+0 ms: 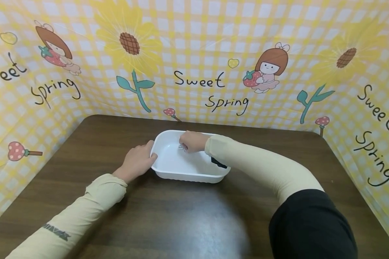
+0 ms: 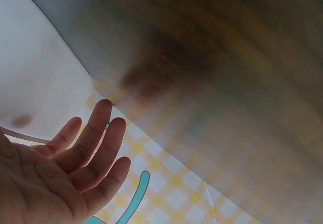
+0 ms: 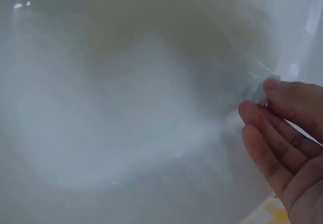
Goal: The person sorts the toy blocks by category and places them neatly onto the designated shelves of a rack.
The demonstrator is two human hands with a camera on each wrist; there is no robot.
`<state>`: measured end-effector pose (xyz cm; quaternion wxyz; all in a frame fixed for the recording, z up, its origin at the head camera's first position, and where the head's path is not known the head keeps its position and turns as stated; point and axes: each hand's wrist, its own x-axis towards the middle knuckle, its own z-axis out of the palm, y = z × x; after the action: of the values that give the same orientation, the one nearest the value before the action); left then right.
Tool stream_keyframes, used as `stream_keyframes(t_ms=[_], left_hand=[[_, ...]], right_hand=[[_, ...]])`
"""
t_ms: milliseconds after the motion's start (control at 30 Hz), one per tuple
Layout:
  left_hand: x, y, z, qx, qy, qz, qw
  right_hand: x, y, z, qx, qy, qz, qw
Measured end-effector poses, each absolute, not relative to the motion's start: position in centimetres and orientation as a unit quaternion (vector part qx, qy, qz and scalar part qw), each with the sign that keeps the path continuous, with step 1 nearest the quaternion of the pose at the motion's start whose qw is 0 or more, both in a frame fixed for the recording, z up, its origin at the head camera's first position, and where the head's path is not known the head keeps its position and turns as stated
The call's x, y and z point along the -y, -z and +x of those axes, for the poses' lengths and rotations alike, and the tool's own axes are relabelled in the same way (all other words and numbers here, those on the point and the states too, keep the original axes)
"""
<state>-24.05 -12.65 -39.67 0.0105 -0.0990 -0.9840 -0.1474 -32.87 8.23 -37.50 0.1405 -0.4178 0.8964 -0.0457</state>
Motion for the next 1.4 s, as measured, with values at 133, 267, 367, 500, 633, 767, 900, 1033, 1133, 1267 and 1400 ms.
stream_keyframes(t_ms=[133,267,367,500,633,767,900,1033,1133,1267,1400], left_hand=[[12.5,39.9,-24.2,0.984,0.147,-0.097,0.005],[12.4,40.0,-24.3,0.984,0.147,-0.096,-0.001],[12.4,40.0,-24.3,0.984,0.147,-0.099,0.002],[12.5,39.8,-24.4,0.984,0.147,-0.102,0.006],[12.6,39.6,-24.5,0.984,0.145,-0.104,0.004],[12.6,39.4,-24.5,0.984,0.143,-0.108,0.005],[12.6,39.5,-24.6,0.983,0.143,-0.112,0.007],[12.5,39.6,-24.6,0.983,0.144,-0.11,0.003],[12.5,39.7,-24.6,0.984,0.145,-0.107,-0.001],[12.5,39.8,-24.5,0.984,0.144,-0.105,-0.003],[12.5,39.8,-24.4,0.984,0.145,-0.107,0.0]], right_hand=[[-8.9,34.9,-31.2,-0.886,0.107,-0.419,0.164],[-10.1,31.9,-28.1,-0.874,0.179,-0.427,0.145],[-11.7,30.5,-25.5,-0.86,0.25,-0.425,0.131],[-13.9,30.3,-22.8,-0.835,0.361,-0.393,0.132],[-15.6,31.5,-21.1,-0.802,0.461,-0.354,0.142],[-16.7,32.8,-19.8,-0.774,0.522,-0.327,0.15],[-17.2,33.3,-19.0,-0.772,0.533,-0.319,0.137],[-17.8,33.5,-18.8,-0.796,0.504,-0.319,0.1],[-18.4,33.7,-18.7,-0.808,0.495,-0.309,0.076],[-19.7,34.3,-18.6,-0.812,0.51,-0.276,0.062],[-21.8,34.7,-18.3,-0.817,0.529,-0.223,0.061]])
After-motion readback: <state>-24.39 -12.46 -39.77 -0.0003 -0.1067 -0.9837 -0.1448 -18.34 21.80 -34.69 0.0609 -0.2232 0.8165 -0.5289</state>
